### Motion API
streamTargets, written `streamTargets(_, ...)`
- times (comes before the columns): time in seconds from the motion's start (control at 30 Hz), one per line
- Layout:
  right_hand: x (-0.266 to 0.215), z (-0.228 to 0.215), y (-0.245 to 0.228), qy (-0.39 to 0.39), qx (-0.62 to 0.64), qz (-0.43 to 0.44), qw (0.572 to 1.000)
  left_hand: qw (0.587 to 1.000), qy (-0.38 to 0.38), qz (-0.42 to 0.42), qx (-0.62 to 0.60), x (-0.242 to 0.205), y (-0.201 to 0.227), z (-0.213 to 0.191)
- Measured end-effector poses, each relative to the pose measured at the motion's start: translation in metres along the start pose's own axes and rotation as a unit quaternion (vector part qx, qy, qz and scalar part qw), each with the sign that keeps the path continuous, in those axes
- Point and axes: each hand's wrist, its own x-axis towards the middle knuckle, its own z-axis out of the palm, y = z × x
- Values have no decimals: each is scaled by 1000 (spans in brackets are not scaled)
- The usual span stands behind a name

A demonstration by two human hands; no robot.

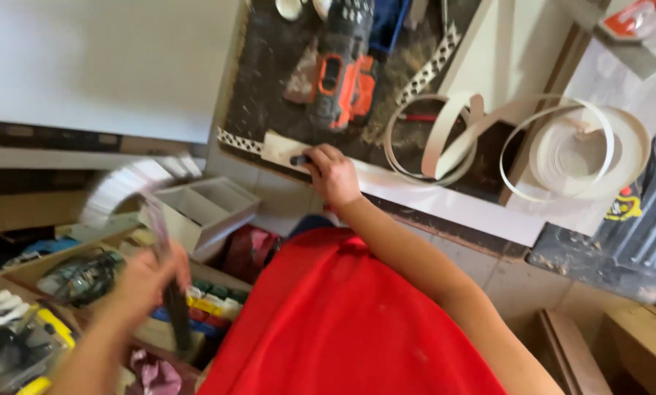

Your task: Attaching a piece of trim to a wooden board using a hammer, punch, and power drill in a workshop environment.

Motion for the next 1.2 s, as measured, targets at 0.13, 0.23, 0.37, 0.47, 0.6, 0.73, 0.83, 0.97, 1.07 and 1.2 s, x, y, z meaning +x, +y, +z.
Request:
streamTargets(0.13,-10,3,-3,8,-1,18,1000,998,8,-37,-54,-16,-52,14)
streamTargets(0.23,-4,-11,-11,6,34,9,999,996,-30,-47,64,-16,-4,30)
streamTargets(0.37,-4,-7,-8,14,13,10,1000,959,0,79,271,11,4,53)
streamTargets(0.47,-5,-4,-8,21,-2,5,1000,967,-16,154,200,18,19,75)
streamTargets(0.6,-6,-1,-5,23,-6,7,1000,964,-21,237,118,24,11,92)
streamTargets(0.73,-7,-1,-7,18,2,10,1000,936,-6,260,236,32,18,107)
streamTargets(0.83,-2,-6,-9,19,-1,7,1000,948,-16,215,234,27,29,90)
streamTargets(0.97,-6,-3,-7,15,-6,7,1000,930,23,261,258,4,90,97)
streamTargets(1.07,-4,-6,-9,6,-12,-11,1000,899,-49,159,406,37,33,104)
streamTargets(1.2,-1,-3,-2,27,-10,10,1000,930,-21,225,289,51,27,93)
